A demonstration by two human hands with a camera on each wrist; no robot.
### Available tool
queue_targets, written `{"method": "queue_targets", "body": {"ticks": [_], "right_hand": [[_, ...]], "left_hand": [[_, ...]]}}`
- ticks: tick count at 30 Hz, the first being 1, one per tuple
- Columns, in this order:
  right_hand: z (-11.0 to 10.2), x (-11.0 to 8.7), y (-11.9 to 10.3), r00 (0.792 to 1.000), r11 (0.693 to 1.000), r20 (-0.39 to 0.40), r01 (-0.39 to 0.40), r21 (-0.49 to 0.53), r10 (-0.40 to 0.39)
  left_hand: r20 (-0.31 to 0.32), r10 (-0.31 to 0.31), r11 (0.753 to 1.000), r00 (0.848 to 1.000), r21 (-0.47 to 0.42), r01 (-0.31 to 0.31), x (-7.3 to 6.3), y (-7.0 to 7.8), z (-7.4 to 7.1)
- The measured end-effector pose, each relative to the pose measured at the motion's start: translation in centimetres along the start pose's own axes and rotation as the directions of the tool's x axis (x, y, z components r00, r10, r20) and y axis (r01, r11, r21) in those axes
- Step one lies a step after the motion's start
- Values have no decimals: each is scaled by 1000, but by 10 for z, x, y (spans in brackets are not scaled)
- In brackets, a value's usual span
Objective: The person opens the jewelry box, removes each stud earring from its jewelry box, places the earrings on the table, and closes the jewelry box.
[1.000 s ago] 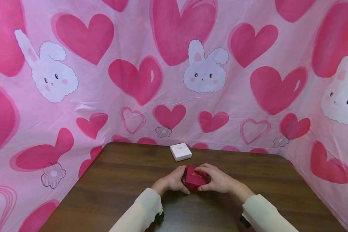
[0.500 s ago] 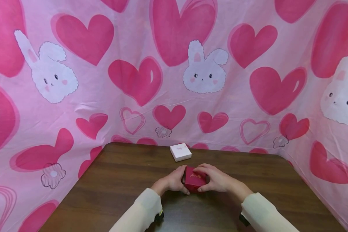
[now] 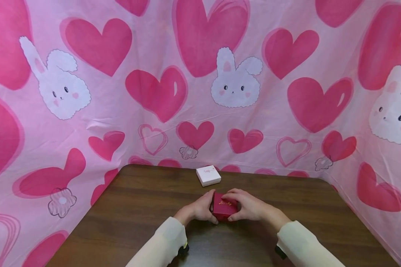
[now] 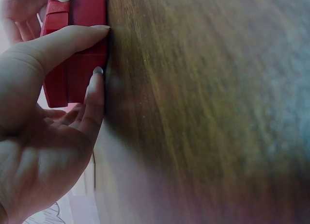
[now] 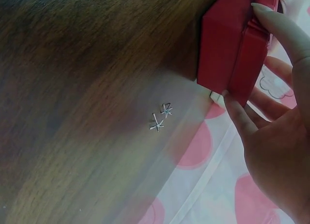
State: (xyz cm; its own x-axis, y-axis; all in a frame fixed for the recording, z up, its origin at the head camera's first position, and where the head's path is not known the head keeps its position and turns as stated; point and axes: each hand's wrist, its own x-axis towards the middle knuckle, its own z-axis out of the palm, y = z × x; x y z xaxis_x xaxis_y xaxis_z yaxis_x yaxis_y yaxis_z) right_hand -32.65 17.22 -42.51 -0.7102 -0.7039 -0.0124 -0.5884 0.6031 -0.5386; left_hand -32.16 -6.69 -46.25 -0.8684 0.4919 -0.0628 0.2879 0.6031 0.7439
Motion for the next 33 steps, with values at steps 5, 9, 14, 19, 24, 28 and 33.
{"method": "queue_targets", "body": {"ticks": [5, 9, 14, 19, 24, 28, 33], "right_hand": [[0, 0, 1, 1000, 1000, 5, 2, 7, -2], [0, 1, 2, 1000, 1000, 7, 2, 1, -2], [1, 1, 2, 1000, 1000, 6, 2, -17, -2], [1, 1, 2, 1000, 1000, 11, 2, -23, -2], [4, 0, 2, 1000, 1000, 16, 9, -26, -8], [8, 0, 5, 1000, 1000, 20, 5, -26, -5], [14, 1, 10, 999, 998, 12, 32, -51, -31]], "left_hand": [[2, -9, 1000, 1000, 8, 9, -1, 1, 0], [5, -3, 999, 1000, 32, 3, -1, 2, -1], [13, 3, 999, 1000, 35, -3, 0, 2, -1], [29, 17, 998, 999, 59, -19, 1, 1, -1], [36, 8, 998, 999, 68, -11, 1, 0, -1], [26, -9, 997, 1000, 71, 7, -1, 2, 0], [20, -24, 998, 1000, 63, 22, -1, 2, 1]]}}
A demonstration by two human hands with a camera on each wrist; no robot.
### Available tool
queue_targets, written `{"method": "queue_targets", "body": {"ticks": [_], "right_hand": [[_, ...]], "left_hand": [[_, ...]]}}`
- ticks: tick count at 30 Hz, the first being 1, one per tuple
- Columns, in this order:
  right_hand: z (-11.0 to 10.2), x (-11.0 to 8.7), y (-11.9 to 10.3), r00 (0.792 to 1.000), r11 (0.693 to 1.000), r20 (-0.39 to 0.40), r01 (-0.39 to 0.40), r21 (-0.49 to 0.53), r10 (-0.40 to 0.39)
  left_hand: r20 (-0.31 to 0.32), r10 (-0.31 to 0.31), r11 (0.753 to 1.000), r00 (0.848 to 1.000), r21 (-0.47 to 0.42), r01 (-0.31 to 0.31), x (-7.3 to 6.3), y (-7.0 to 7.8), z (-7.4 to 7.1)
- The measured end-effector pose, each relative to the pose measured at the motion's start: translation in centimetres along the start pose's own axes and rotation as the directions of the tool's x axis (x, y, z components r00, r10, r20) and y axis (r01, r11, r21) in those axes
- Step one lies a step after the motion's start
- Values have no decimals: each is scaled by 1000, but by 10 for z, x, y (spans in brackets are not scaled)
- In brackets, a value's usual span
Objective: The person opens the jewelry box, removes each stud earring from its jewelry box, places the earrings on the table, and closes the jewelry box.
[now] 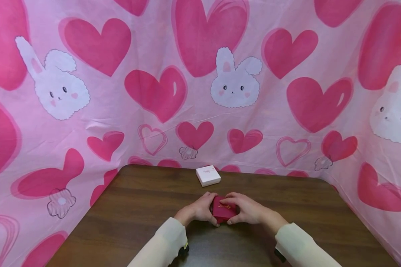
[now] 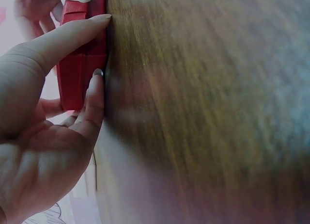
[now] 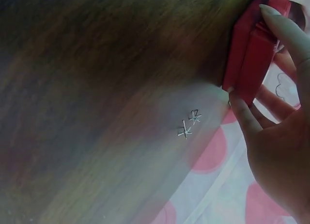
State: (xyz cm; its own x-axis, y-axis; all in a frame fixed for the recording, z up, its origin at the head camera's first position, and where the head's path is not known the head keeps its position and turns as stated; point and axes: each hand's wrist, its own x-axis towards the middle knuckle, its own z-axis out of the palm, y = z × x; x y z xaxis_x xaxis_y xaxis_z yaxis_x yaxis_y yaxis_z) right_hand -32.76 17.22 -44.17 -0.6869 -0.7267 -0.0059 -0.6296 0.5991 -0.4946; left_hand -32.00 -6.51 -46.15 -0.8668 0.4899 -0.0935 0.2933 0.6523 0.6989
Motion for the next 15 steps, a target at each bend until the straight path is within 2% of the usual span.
{"method": "queue_targets", "body": {"ticks": [8, 15], "right_hand": [[1, -2, -1, 999, 999, -16, 31, -12, -31], [2, -2, 0, 1000, 1000, -17, 23, 5, -23]], "left_hand": [[-7, 9, 1000, 1000, 5, -9, 2, 0, 1], [3, 6, 1000, 1000, -5, -6, 0, 0, 0]]}}
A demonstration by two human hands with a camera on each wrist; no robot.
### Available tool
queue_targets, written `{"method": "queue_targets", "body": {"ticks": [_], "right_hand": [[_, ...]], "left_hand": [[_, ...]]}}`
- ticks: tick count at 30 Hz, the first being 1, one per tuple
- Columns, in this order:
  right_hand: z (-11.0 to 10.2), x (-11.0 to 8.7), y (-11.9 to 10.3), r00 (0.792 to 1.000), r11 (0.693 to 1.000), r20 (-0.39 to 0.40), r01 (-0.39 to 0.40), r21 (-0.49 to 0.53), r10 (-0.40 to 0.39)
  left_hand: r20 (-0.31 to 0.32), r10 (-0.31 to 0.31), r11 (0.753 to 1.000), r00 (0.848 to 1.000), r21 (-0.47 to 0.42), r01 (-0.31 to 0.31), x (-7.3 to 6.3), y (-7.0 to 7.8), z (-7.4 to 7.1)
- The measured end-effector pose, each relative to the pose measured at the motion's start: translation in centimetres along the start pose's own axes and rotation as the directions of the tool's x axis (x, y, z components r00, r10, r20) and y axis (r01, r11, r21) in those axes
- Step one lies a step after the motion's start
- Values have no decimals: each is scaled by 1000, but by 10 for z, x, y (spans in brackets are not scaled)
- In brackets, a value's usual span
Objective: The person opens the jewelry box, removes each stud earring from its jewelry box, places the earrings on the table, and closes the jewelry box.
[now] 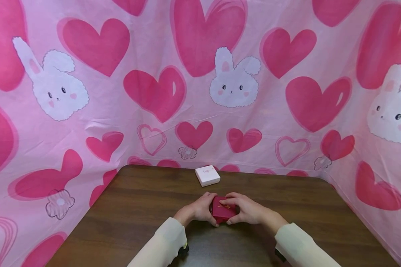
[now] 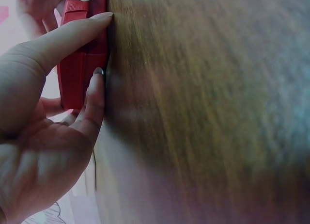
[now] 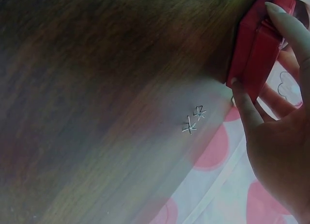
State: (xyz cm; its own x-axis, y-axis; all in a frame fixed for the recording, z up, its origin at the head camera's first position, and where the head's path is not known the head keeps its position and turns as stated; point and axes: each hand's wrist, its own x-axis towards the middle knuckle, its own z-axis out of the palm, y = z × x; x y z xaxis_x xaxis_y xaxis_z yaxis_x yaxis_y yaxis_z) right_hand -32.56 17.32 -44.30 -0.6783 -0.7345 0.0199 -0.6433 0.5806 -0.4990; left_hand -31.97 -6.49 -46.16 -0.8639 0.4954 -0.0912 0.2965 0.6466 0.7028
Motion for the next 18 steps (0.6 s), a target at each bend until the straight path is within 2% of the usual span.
{"method": "queue_targets", "body": {"ticks": [10, 18], "right_hand": [[2, 1, 3, 1000, 1000, -8, 18, -2, -18], [1, 0, 3, 1000, 1000, -1, 1, 14, -1]], "left_hand": [[15, 12, 999, 1000, 34, -12, -1, 0, 1], [44, 2, 999, 999, 35, -4, -2, 1, 0]]}}
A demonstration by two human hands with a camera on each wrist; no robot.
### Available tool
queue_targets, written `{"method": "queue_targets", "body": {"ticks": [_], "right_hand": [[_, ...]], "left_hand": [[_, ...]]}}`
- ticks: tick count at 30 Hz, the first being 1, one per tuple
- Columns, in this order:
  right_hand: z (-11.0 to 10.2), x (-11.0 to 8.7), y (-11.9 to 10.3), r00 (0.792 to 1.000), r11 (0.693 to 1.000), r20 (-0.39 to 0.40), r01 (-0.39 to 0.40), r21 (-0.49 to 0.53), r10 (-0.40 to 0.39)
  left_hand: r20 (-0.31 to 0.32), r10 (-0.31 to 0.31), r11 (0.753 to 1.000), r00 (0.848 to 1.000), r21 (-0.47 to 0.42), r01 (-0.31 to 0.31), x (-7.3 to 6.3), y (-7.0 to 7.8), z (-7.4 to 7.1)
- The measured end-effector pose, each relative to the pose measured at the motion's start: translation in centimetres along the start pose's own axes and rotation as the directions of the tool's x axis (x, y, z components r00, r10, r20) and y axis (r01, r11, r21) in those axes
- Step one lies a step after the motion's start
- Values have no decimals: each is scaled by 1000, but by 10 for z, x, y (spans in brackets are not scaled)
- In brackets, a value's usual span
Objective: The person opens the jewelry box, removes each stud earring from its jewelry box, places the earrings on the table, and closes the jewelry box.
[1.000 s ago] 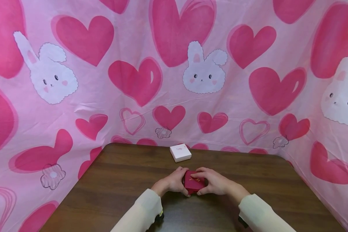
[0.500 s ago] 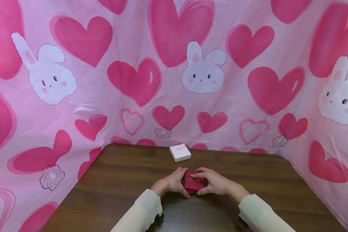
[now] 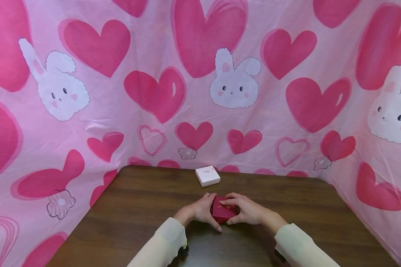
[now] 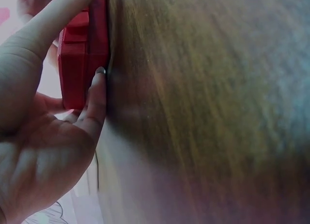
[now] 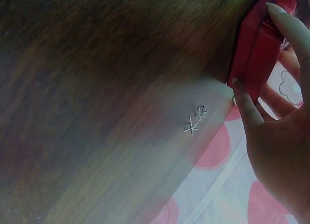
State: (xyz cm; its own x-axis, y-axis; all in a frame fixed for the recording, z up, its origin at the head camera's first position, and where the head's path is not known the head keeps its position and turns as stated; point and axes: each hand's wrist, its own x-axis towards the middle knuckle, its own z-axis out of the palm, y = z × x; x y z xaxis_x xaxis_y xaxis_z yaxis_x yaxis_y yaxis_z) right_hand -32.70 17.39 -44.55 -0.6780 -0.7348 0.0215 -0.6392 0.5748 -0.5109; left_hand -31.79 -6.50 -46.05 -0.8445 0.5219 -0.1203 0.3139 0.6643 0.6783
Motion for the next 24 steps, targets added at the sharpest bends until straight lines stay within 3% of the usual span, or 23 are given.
{"method": "queue_targets", "body": {"ticks": [8, 24], "right_hand": [[2, 1, 2, 1000, 1000, 6, -1, 7, 1], [1, -1, -3, 1000, 1000, 0, -1, -16, 1]], "left_hand": [[10, -4, 1000, 1000, 1, 4, 1, -1, -1], [-51, -13, 1000, 999, -10, 13, 1, 0, 2]]}}
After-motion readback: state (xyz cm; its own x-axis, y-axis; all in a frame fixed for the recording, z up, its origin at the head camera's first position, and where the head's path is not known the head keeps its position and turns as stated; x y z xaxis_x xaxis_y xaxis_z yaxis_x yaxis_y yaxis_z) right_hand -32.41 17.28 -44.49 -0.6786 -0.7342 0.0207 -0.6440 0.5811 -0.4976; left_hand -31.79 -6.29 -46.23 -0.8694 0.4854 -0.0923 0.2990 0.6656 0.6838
